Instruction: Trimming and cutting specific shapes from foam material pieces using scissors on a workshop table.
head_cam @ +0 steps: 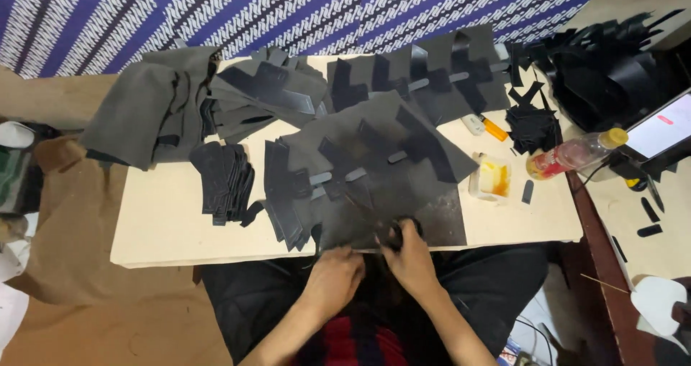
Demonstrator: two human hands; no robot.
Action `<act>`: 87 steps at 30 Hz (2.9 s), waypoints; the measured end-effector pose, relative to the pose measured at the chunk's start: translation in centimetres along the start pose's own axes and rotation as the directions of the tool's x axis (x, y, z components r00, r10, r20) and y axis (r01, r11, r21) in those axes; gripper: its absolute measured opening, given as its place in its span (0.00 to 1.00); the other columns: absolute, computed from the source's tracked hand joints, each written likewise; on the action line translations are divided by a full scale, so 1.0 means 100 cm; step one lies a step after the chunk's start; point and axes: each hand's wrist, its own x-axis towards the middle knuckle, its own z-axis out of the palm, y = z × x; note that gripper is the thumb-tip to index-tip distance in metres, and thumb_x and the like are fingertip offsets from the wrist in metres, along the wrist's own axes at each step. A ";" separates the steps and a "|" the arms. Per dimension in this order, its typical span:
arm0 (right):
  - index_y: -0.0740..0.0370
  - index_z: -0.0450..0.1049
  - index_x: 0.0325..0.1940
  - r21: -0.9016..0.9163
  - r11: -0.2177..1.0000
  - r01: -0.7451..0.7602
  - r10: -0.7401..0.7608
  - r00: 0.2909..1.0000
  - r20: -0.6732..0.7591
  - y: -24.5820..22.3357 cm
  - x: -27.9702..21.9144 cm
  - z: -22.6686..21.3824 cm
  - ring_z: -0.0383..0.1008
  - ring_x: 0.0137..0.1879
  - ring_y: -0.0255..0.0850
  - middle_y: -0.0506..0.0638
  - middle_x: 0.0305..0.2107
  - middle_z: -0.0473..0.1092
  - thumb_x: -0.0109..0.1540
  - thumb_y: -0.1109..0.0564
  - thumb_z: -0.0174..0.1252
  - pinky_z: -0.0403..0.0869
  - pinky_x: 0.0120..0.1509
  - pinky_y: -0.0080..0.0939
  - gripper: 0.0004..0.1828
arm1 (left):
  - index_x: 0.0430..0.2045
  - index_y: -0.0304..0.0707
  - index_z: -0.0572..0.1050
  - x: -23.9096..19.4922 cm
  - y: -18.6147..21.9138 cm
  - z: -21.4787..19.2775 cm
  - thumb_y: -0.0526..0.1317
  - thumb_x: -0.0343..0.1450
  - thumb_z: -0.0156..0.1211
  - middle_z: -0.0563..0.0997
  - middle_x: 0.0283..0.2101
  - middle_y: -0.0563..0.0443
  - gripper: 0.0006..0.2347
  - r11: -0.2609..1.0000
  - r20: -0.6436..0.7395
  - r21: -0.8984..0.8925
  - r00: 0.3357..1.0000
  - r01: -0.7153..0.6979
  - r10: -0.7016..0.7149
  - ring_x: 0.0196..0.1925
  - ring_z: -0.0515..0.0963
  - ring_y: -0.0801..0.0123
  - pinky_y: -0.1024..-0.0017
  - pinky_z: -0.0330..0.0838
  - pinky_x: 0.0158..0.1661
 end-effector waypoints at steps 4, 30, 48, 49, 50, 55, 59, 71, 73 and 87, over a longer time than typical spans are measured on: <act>0.56 0.64 0.49 -0.001 0.998 -0.056 0.054 0.955 0.292 -0.006 -0.029 -0.039 0.79 0.50 0.63 0.60 0.37 0.77 0.55 0.43 0.74 0.74 0.53 0.58 0.31 | 0.39 0.42 0.82 0.002 0.016 -0.057 0.49 0.71 0.61 0.84 0.41 0.38 0.12 0.997 0.609 -0.049 0.793 0.059 -0.017 0.46 0.83 0.41 0.48 0.75 0.44; 0.63 0.65 0.60 -0.133 0.951 -0.278 0.262 0.957 -0.126 -0.001 0.179 -0.119 0.74 0.60 0.67 0.70 0.48 0.75 0.53 0.50 0.70 0.72 0.63 0.64 0.35 | 0.62 0.29 0.55 0.093 0.015 -0.036 0.43 0.67 0.73 0.65 0.62 0.29 0.35 -0.152 0.287 -0.942 0.490 0.298 -0.823 0.67 0.66 0.49 0.55 0.61 0.62; 0.58 0.65 0.46 0.581 0.793 0.186 0.062 0.923 -0.381 -0.038 0.075 -0.199 0.62 0.33 0.31 0.41 0.27 0.60 0.54 0.63 0.74 0.61 0.36 0.26 0.25 | 0.41 0.33 0.84 0.142 -0.051 -0.030 0.46 0.67 0.74 0.86 0.40 0.37 0.17 -0.244 0.421 -0.902 0.854 0.357 -0.307 0.43 0.86 0.60 0.60 0.81 0.46; 0.59 0.64 0.47 0.556 0.812 0.179 0.068 0.916 -0.394 -0.028 0.076 -0.201 0.62 0.34 0.31 0.43 0.29 0.59 0.54 0.62 0.74 0.62 0.37 0.27 0.26 | 0.41 0.34 0.84 0.131 -0.077 -0.030 0.46 0.67 0.74 0.86 0.37 0.37 0.15 -0.126 0.328 -0.944 0.848 0.304 -0.417 0.40 0.86 0.62 0.62 0.81 0.43; 0.59 0.63 0.48 0.531 0.830 0.171 0.073 0.910 -0.408 -0.018 0.077 -0.203 0.62 0.34 0.32 0.44 0.31 0.59 0.55 0.62 0.74 0.63 0.37 0.27 0.27 | 0.40 0.35 0.83 0.121 -0.104 -0.030 0.45 0.68 0.73 0.86 0.34 0.37 0.14 0.000 0.221 -0.966 0.831 0.257 -0.511 0.37 0.86 0.64 0.64 0.81 0.39; 0.62 0.61 0.52 0.236 0.972 -0.016 0.119 0.893 -0.433 -0.004 0.110 -0.159 0.70 0.44 0.55 0.59 0.38 0.66 0.55 0.60 0.73 0.68 0.47 0.52 0.30 | 0.64 0.30 0.66 0.098 -0.056 -0.082 0.44 0.71 0.68 0.77 0.55 0.31 0.28 0.104 0.181 -0.944 0.755 0.313 -0.631 0.53 0.79 0.54 0.55 0.77 0.51; 0.67 0.59 0.64 -0.068 0.964 -0.258 0.209 0.887 -0.412 -0.027 0.089 -0.127 0.73 0.59 0.72 0.75 0.53 0.71 0.58 0.53 0.70 0.68 0.64 0.72 0.38 | 0.66 0.19 0.58 0.094 -0.062 -0.043 0.55 0.71 0.66 0.60 0.70 0.21 0.38 0.049 0.361 -0.809 0.561 0.585 -0.745 0.73 0.62 0.41 0.44 0.62 0.66; 0.71 0.78 0.51 0.378 0.316 -0.870 0.425 0.486 0.764 -0.045 -0.096 -0.072 0.70 0.28 0.46 0.58 0.28 0.68 0.67 0.40 0.49 0.67 0.35 0.39 0.30 | 0.51 0.37 0.78 0.072 -0.010 -0.057 0.34 0.60 0.73 0.85 0.51 0.49 0.23 0.040 0.416 -0.832 0.670 0.553 -0.615 0.55 0.81 0.62 0.68 0.72 0.56; 0.70 0.80 0.52 0.379 0.376 -0.845 0.402 0.517 0.755 -0.019 -0.098 -0.056 0.71 0.24 0.45 0.56 0.24 0.69 0.66 0.37 0.45 0.65 0.29 0.37 0.33 | 0.46 0.36 0.79 0.071 -0.014 -0.051 0.32 0.60 0.74 0.85 0.47 0.49 0.20 0.008 0.413 -0.846 0.666 0.533 -0.621 0.51 0.82 0.63 0.69 0.73 0.54; 0.58 0.72 0.53 0.453 0.531 -0.716 0.323 0.665 0.673 -0.054 -0.080 0.000 0.69 0.31 0.36 0.48 0.26 0.65 0.53 0.21 0.32 0.82 0.49 0.40 0.47 | 0.45 0.38 0.80 0.054 -0.006 -0.064 0.31 0.61 0.72 0.85 0.47 0.49 0.18 -0.118 0.506 -0.827 0.635 0.550 -0.583 0.51 0.81 0.63 0.71 0.70 0.56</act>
